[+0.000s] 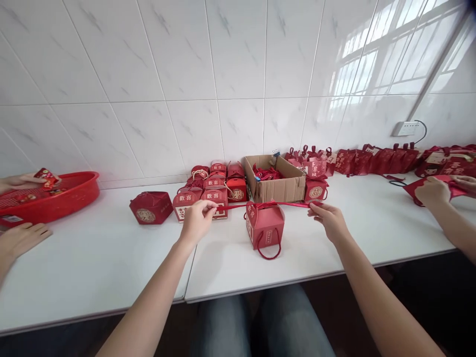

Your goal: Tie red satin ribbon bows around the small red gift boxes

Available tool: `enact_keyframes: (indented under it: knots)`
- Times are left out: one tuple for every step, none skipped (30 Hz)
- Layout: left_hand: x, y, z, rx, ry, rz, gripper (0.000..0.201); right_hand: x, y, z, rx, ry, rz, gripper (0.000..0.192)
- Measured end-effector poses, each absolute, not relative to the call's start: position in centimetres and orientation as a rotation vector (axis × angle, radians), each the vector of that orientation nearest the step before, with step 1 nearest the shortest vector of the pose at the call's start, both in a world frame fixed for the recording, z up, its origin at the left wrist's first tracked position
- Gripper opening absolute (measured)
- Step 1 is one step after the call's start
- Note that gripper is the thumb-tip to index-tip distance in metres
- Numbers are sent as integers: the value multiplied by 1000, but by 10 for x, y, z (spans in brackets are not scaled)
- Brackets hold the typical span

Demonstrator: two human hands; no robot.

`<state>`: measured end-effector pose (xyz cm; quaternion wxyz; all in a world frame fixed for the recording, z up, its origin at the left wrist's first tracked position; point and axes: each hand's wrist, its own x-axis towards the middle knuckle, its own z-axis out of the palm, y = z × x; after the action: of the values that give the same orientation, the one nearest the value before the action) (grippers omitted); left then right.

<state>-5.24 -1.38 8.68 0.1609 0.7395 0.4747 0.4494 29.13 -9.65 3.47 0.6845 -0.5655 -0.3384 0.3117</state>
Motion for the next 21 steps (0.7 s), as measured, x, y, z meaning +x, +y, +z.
enact_keyframes:
  knots:
    - [-55,-15,77,2082,1355,1258,8,292,-101,26,-1273,-737,733,30]
    - [-56,-16,68,2052,1358,1239,8,292,-105,19,-1271,-718,764,29]
    - [-56,-17,60,2021,1360,1227,7,289,-108,14,-1262,-704,793,29]
    - [-55,-18,54,1990,1364,1224,7,286,-111,11,-1244,-691,817,29]
    - [-53,-20,49,1960,1369,1225,8,282,-112,10,-1218,-683,836,28]
    - [-49,-21,45,1931,1372,1228,9,277,-112,10,-1184,-678,851,28]
    - [-45,-23,43,1904,1373,1229,9,272,-111,12,-1144,-677,862,28]
    - [-40,-25,41,1880,1370,1225,8,267,-110,14,-1100,-680,873,27]
    - [-35,-27,40,1858,1361,1214,7,261,-108,18,-1057,-688,883,27]
    - [-28,-29,39,1838,1348,1200,8,255,-105,22,-1018,-699,891,27]
    - [-21,-31,39,1819,1329,1187,12,248,-102,26,-984,-711,897,27]
    - [-13,-34,39,1801,1308,1179,17,242,-99,30,-955,-723,897,27]
    - [-6,-37,40,1787,1284,1184,21,235,-96,34,-930,-732,895,26]
    - [2,-40,42,1779,1262,1202,24,229,-93,37,-909,-737,890,25]
    - [9,-44,44,1777,1244,1232,25,224,-90,41,-892,-737,885,24]
    - [16,-47,47,1782,1229,1267,26,219,-88,44,-879,-734,882,23]
    - [23,-49,49,1790,1216,1304,28,214,-86,46,-869,-729,885,21]
    - [29,-52,52,1801,1204,1336,28,211,-84,48,-864,-721,891,19]
    - [34,-53,54,1811,1193,1361,25,208,-82,50,-861,-711,897,16]
    - [38,-54,56,1820,1183,1377,18,206,-81,51,-859,-698,902,13]
    - [42,-53,57,1828,1174,1382,15,204,-80,51,-859,-682,906,11]
